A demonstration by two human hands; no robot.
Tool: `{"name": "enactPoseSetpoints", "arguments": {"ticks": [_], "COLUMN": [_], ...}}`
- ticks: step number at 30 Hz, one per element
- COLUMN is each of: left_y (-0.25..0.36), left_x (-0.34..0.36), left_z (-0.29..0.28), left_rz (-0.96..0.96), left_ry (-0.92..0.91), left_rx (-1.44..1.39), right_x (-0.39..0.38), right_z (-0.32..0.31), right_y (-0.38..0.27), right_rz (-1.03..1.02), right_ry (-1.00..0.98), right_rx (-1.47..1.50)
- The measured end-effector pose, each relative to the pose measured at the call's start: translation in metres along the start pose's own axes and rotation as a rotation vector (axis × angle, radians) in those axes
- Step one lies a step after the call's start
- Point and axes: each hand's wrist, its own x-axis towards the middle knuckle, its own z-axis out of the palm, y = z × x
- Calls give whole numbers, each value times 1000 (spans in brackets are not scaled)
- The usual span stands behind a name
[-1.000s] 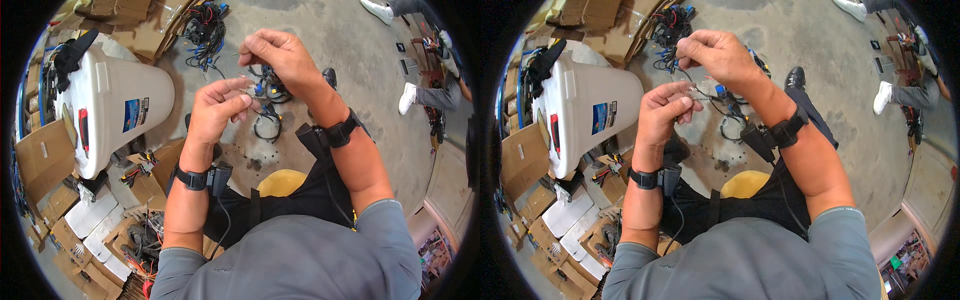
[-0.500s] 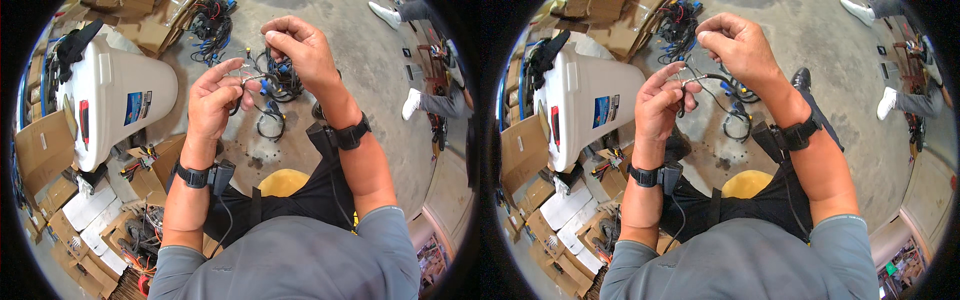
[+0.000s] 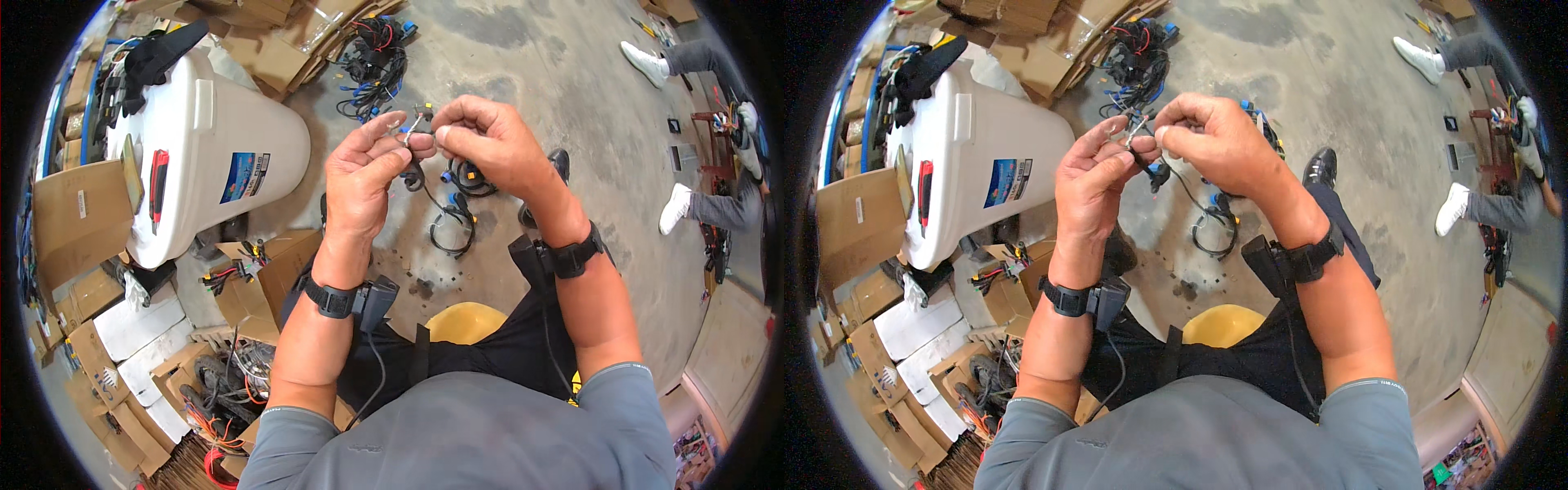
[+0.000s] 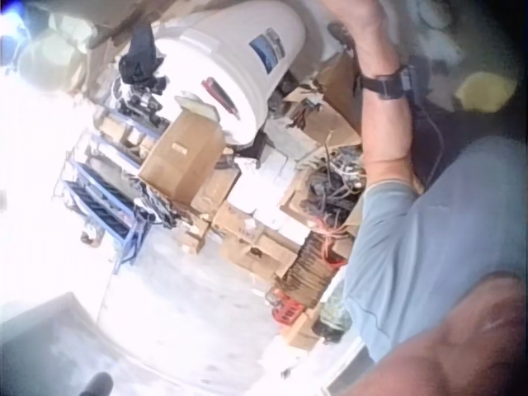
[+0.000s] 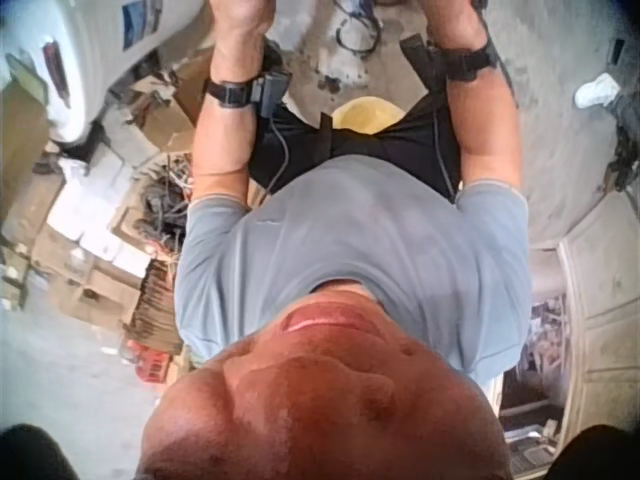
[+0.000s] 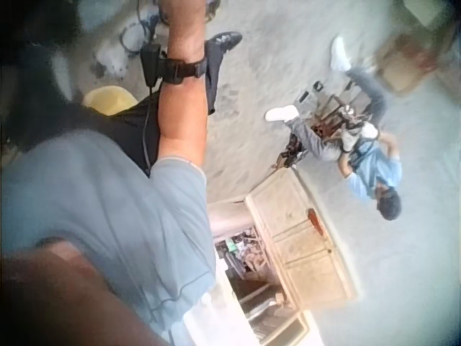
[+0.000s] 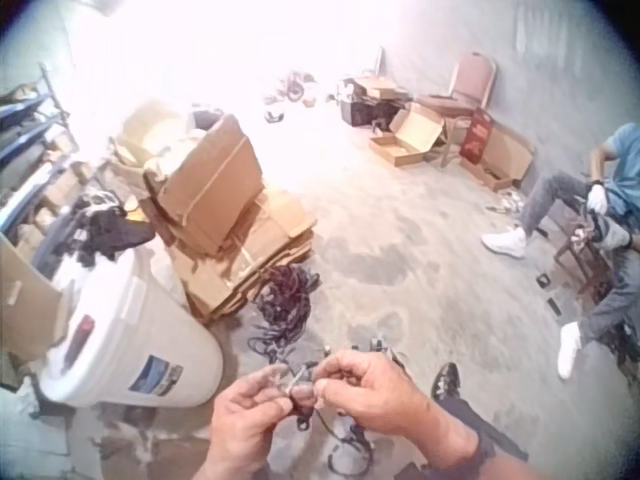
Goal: Repairing a wiring harness by cutting and splicing wires.
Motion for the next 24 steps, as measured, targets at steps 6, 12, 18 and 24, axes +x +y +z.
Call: {"name": "enactPoseSetpoints", "arguments": {"ticks": [6,12,18,24], "left_y": [-1,-4,-1,1], "left_x": [0,0,-2,-2], "left_z": [-1,-2,1,6], "left_rz": [58,48,11,-14], "left_ry": [17,-21,-29,-11], "left_rx": [88,10,1,9], "right_x": [-1,0,-2,-1], "right_z": [6,8,7,4], "right_y": [-3,-7,-8,-3], "right_rz": [-10,22,22,-64], "right_ry": [-10,-39,-23,68], "right_rx": [2,44,48,-62]}}
